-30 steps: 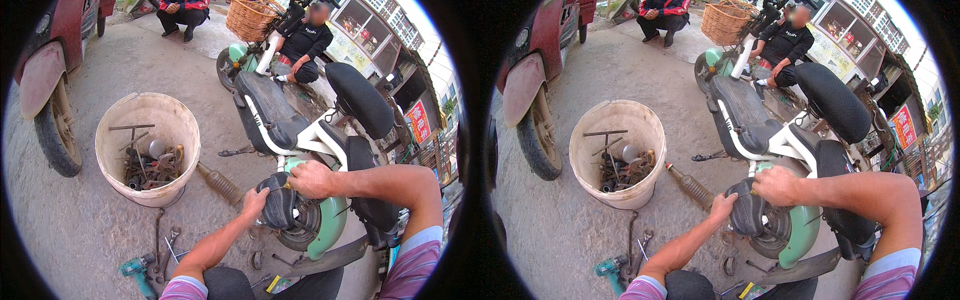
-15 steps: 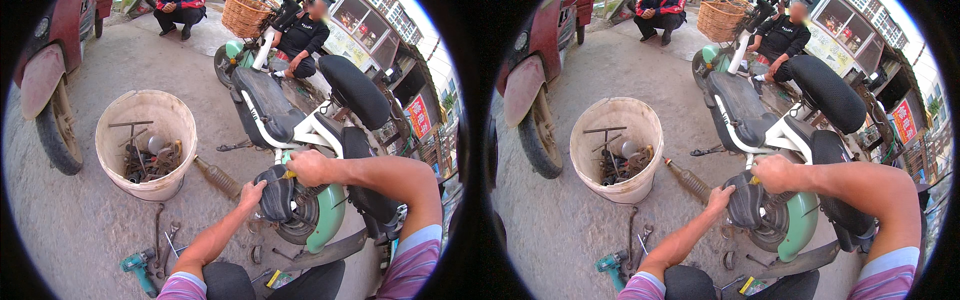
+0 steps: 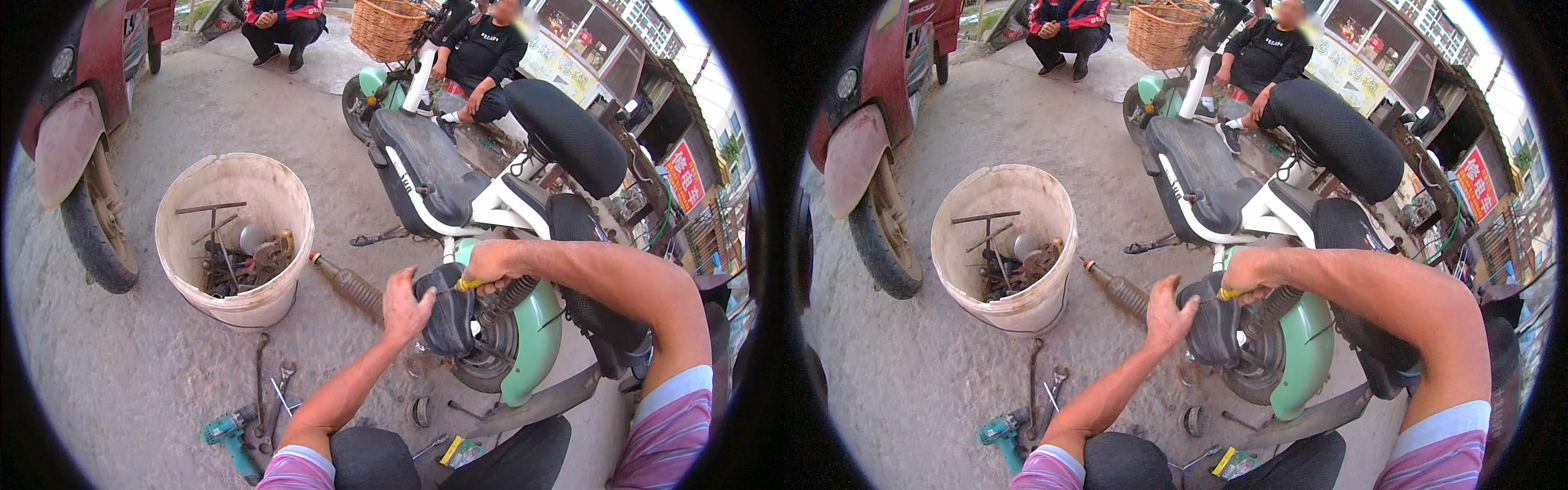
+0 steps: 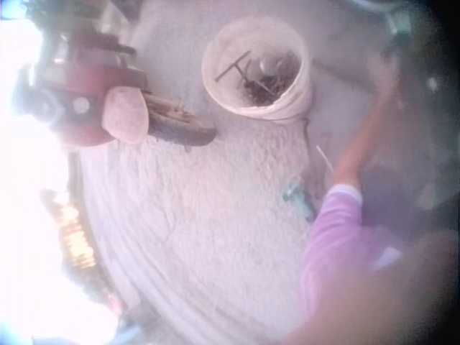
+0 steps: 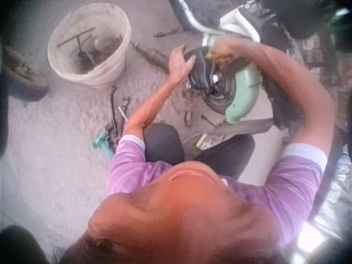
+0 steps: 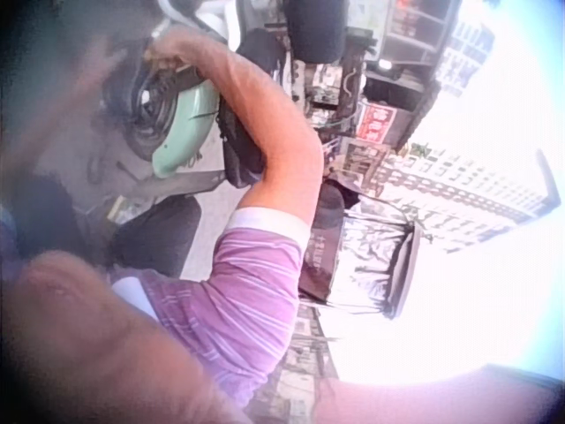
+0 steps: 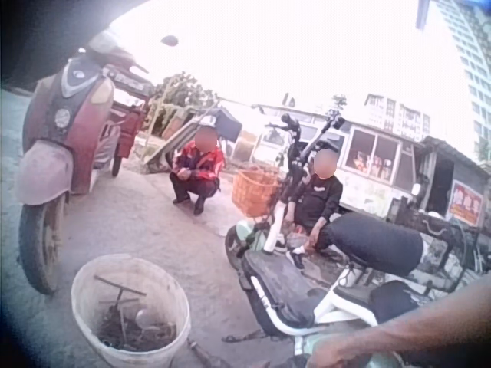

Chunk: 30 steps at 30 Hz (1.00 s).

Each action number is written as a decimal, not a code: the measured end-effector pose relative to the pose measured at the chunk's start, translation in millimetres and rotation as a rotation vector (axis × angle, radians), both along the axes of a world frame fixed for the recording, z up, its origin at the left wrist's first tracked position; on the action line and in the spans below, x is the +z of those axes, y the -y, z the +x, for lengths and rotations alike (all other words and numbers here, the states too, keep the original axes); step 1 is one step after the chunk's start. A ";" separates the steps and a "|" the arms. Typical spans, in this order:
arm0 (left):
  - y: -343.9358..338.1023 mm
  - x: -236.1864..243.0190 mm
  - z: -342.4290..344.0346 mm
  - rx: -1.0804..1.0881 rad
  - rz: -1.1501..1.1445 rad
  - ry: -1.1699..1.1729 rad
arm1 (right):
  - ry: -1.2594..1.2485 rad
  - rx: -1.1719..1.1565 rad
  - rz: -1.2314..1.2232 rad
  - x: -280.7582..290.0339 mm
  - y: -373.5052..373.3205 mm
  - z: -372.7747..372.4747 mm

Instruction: The person removes a black plastic cover from the rear of a light green scooter using a screwdriver and wrench, then reattaches it by tightening screws. The person handles the cover, screws, and tools throughout the process.

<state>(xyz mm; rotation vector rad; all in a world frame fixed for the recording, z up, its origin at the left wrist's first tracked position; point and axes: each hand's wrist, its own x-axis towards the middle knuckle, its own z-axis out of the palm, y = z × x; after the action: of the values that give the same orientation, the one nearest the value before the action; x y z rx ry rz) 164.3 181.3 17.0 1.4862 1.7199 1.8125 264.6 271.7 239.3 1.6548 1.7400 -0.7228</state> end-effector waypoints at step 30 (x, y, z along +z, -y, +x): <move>-11.7 6.3 8.2 -0.345 0.089 -0.306 | -0.141 0.908 0.578 39.6 62.0 27.7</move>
<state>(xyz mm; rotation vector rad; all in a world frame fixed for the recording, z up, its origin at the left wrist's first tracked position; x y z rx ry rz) 172.5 193.0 23.3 2.0396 1.3974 1.5633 292.3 209.8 278.9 0.9080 2.6490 0.1127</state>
